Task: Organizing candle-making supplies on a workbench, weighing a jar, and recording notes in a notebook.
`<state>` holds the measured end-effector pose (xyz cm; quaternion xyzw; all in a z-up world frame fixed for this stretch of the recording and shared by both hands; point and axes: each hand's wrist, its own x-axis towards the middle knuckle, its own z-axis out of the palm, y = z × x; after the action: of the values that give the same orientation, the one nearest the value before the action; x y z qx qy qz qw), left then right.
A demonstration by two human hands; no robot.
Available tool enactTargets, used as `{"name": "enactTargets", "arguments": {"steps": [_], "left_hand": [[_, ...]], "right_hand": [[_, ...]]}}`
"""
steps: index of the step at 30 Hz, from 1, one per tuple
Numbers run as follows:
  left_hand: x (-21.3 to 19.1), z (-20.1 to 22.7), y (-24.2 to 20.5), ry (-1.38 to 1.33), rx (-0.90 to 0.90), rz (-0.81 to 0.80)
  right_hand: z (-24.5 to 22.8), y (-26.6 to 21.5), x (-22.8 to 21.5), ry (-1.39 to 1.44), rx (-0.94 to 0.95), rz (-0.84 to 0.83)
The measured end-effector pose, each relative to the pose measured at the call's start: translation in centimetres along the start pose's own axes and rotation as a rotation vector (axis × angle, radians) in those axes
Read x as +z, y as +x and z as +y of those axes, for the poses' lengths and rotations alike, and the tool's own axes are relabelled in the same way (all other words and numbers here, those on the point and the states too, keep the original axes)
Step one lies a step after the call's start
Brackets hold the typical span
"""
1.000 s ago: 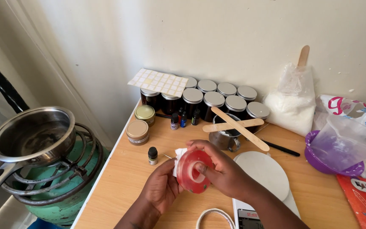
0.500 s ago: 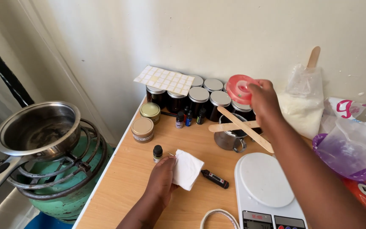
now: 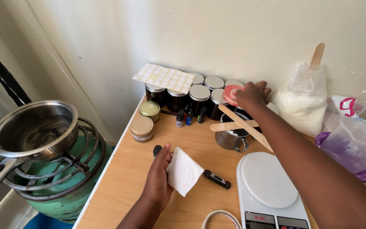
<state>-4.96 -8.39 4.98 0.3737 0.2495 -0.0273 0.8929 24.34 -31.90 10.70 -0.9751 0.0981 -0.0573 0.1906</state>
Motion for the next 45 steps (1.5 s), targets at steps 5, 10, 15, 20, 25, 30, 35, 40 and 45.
{"name": "enactTargets", "arguments": {"steps": [5,10,15,20,25,30,35,40,45], "left_hand": [[0.4,0.9,-0.7,0.100,-0.047,-0.078],[0.4,0.1,-0.5,-0.121,-0.007,-0.128],[-1.6,-2.0,2.0,0.065,0.174,-0.244],[-0.6,-0.4,0.1,0.086,0.052,-0.257],[-0.8,-2.1,1.0,0.333,-0.070,-0.283],[-1.3,-2.7,1.3,0.460,0.117,-0.228],[-0.7,-1.9,0.2,0.537,0.088,-0.313],[-0.5,-1.6,-0.1,0.669,0.081,-0.318],[1.5,-2.9,-4.1,1.573,0.098,-0.388]], "right_hand": [[-2.6,-12.9,-2.1,0.496,-0.477,0.088],[-0.8,-24.6,-0.1,0.771,-0.431,-0.578],[2.5,-25.9,2.5,1.314,-0.178,-0.509],[4.7,-26.4,3.0,1.110,-0.512,-0.306],[5.1,-26.5,1.9,0.901,-0.605,-0.291],[4.2,-27.4,-0.2,1.141,-0.085,-0.773],[4.9,-27.9,1.3,1.064,-0.078,-0.561],[6.9,-27.7,2.5,1.174,-0.137,-0.367],[7.7,-27.2,-0.8,1.061,-0.041,-0.211]]}}
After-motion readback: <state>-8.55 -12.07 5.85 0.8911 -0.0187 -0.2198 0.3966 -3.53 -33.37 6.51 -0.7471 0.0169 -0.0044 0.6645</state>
